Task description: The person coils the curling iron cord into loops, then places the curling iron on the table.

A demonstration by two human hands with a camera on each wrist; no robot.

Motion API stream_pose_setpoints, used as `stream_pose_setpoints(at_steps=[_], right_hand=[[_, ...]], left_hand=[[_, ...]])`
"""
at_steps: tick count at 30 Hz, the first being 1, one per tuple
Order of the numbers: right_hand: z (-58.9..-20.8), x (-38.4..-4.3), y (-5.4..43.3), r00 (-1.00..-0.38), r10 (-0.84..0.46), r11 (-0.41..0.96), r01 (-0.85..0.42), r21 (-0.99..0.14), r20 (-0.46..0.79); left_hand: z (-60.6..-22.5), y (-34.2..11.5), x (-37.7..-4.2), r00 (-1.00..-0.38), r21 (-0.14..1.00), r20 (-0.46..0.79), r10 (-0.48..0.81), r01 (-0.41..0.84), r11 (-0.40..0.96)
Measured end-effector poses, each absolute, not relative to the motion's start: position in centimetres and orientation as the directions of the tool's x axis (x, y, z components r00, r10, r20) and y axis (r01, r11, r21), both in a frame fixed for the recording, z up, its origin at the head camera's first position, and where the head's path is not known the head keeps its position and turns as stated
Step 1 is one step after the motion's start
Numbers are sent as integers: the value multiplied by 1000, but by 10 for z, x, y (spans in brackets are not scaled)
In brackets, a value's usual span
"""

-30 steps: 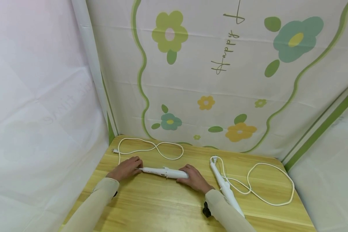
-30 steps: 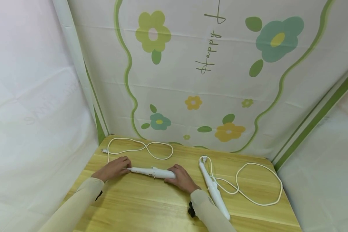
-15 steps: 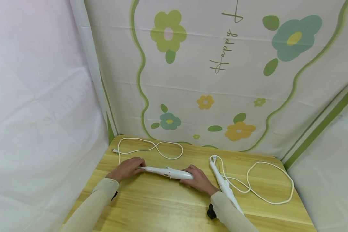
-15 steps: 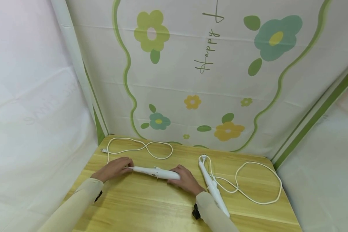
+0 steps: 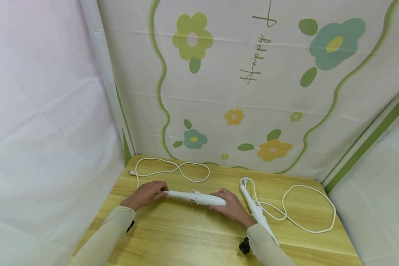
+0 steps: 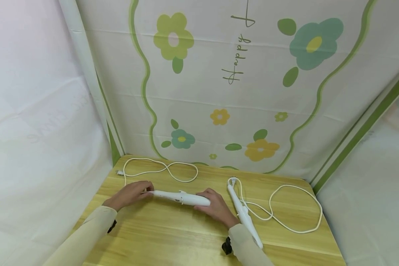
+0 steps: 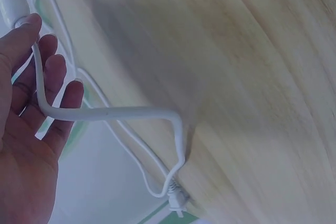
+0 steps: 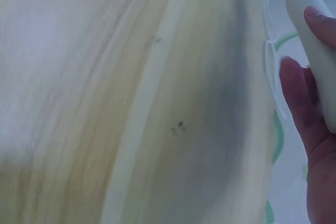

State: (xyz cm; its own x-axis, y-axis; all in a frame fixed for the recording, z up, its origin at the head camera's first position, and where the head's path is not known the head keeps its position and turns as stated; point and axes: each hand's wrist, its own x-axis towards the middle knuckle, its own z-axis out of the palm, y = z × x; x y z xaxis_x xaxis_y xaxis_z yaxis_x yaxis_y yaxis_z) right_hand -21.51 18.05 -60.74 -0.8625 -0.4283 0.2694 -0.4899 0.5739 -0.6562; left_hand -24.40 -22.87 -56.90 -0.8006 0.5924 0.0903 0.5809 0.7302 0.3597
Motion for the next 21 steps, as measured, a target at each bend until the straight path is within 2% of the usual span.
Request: stream_pose_setpoints(at_steps=[8, 14, 21], right_hand=[[-599, -204, 185, -859, -420, 540, -495, -680, 292], [-591, -195, 189, -900, -382, 471, -385, -794, 210], [-580, -187, 200, -918, -366, 428, -309, -849, 150]], left_hand=[[-562, -225, -237, -795, 389, 105, 598, 586, 711], [-555, -222, -232, -788, 409, 128, 603, 595, 691], [-542, -213, -229, -788, 427, 125, 603, 591, 684]])
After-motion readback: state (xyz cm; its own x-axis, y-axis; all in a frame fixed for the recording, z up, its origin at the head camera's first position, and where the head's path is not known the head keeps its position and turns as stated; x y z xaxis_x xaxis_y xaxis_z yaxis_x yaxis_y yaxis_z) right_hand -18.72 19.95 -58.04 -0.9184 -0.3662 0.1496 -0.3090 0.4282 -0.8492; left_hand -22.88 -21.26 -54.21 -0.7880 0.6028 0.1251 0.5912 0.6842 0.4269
